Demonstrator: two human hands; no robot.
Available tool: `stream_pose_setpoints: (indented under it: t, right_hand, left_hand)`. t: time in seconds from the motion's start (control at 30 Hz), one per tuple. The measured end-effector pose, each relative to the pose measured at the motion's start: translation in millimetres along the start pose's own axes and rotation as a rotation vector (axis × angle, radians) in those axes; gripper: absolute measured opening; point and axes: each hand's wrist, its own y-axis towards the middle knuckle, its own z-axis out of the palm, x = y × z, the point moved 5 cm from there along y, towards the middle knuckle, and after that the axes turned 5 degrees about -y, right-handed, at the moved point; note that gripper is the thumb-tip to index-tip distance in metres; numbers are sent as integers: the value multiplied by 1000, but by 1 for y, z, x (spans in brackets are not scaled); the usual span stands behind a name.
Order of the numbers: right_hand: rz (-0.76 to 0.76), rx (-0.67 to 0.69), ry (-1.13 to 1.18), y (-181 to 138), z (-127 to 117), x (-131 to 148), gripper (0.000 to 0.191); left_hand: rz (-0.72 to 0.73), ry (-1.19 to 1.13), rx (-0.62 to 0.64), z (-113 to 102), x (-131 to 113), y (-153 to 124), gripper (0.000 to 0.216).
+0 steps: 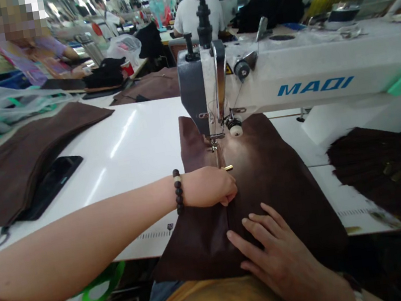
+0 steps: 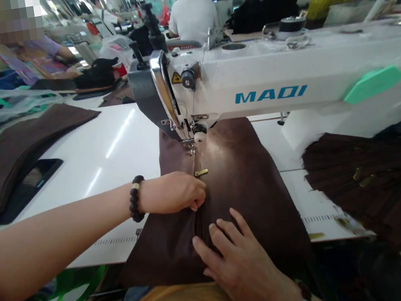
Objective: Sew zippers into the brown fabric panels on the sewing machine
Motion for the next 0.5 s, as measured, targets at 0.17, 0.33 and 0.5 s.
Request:
stream_pose_setpoints:
  t: [0.17,0.33,0.5]
  right_hand:
    - [4,-51,12,0,-5,0,36]
    - [-31,5,44,12,-22,-8,35]
    - [37,72,22,51,-24,-36,36]
  left_hand:
    - [-20,-72,-243,12,-1,-14,5]
    - [-375,19,-674,32,7,-36,47]
    - [-427,121,-686,47,7,-37,66]
